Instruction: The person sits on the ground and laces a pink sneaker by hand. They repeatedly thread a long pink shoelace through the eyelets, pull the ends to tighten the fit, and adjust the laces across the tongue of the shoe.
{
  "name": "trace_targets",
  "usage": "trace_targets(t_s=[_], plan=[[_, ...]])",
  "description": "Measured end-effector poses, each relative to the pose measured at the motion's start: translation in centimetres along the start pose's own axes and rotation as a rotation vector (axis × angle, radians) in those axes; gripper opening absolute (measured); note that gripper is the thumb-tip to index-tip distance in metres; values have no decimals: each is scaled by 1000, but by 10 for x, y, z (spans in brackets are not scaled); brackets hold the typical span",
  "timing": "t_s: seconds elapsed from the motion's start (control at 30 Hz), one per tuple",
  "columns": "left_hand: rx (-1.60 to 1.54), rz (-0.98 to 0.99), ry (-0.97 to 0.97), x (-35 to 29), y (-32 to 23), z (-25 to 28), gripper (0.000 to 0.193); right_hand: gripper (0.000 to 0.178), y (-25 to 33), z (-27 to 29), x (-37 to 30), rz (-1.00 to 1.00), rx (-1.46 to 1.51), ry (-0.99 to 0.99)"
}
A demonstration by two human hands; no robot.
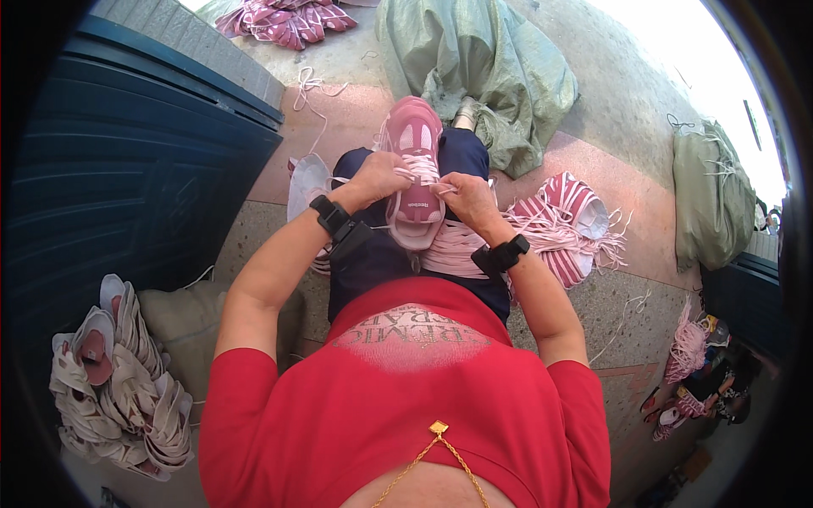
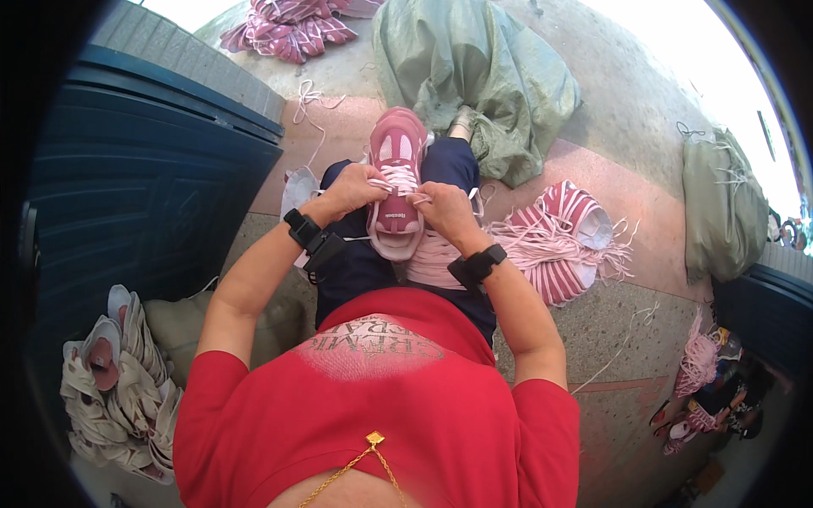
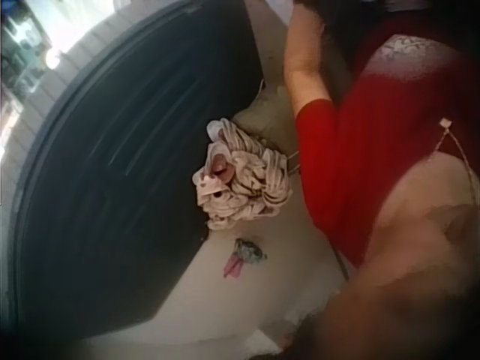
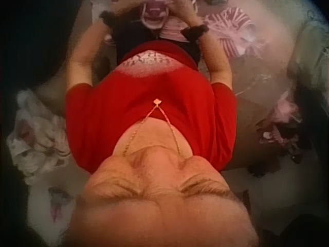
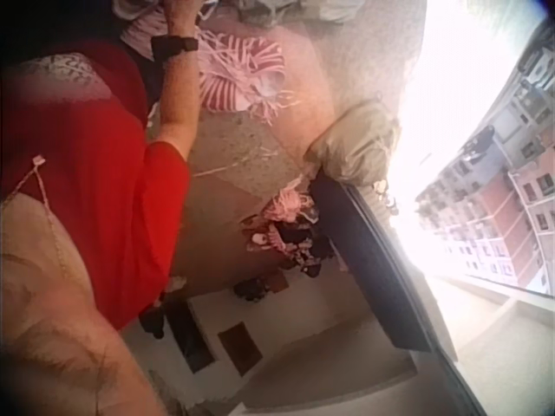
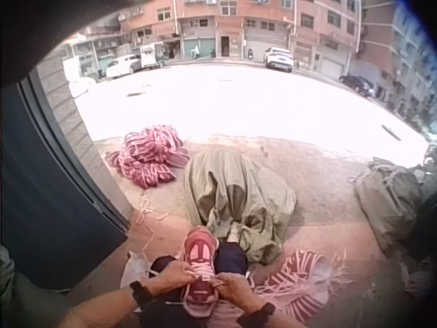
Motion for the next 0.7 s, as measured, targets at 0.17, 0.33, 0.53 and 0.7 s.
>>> trace_targets(t_s=[0.17,0.33,0.53,0.7], plan=[[246,-131,42,4,-17,-14,24,32,-12,-1,7,-65,-145,-28],[1,225,378,15,11,-20,21,34,-24,-30,29,-262,-73,254],[208,-57,191,18,-11,-4,24,34,-33,-38,42,-385,86,382],[2,5,91,0,1,26,23,36,-80,-1,32,-464,69,352]])
Point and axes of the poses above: each hand's wrist, its own x-axis towards the middle knuckle, its own z-axis out of the back of the hand, y = z × x, the point moved 10 cm from there along x, towards the middle knuckle, and after that the axes turned 3 degrees about -x, right-handed, at the moved point
